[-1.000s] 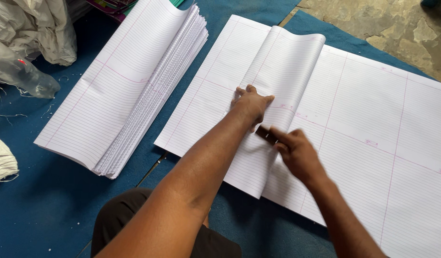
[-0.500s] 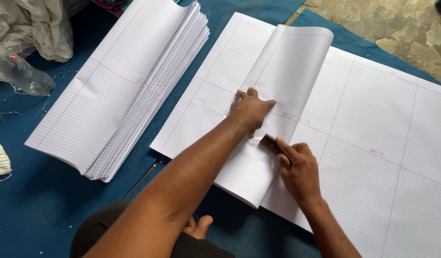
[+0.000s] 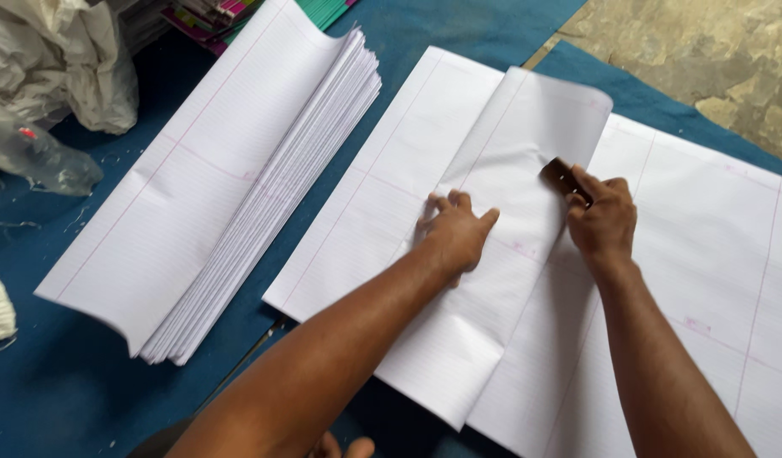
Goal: The person sits on the floor and repeatedly folds large sheets of lined paper in half using a wooden block to press the crease. They then fold the sheets again and stack them to the side.
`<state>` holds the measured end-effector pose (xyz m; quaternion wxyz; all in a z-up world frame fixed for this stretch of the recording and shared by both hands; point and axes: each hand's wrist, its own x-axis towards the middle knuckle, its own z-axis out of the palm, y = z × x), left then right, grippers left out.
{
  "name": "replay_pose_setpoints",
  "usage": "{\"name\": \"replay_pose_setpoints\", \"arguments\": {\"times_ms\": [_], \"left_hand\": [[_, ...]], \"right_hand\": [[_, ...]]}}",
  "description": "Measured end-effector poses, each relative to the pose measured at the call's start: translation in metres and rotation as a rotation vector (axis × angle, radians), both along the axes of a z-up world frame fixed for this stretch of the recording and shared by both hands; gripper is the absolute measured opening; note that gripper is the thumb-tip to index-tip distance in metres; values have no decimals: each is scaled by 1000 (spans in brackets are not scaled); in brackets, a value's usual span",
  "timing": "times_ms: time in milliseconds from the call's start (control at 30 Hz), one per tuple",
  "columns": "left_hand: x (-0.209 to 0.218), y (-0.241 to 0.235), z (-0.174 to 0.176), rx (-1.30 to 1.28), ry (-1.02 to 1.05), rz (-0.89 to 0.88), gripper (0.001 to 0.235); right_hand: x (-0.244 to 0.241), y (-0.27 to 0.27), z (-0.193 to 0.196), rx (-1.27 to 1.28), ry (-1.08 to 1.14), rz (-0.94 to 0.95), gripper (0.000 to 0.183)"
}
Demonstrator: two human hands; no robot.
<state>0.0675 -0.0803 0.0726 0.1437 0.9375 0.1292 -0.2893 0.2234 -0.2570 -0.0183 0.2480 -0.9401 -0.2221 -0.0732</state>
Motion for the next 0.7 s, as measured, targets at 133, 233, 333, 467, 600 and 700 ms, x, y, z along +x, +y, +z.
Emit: {"name": "replay_pose_setpoints", "arguments": {"times_ms": [133, 233, 333, 467, 600, 700], "left_hand": [[5, 2, -8, -1, 15, -9, 124], [8, 3, -15, -34, -11, -8, 106], [11, 3, -22, -35, 16, -20, 109], [13, 2, -27, -32, -8, -14, 99], [14, 3, -28, -34, 7, -13, 95], [14, 3, -29, -50, -3, -14, 92]], "right_hand": [[49, 16, -2, 29, 118, -126, 45], [81, 22, -3, 29, 88, -157, 46], [104, 29, -5, 62, 124, -213, 49], [128, 36, -6, 135, 172, -310, 49], [145, 44, -5, 222, 224, -396, 46], [147, 43, -3, 198, 233, -407, 47]]}}
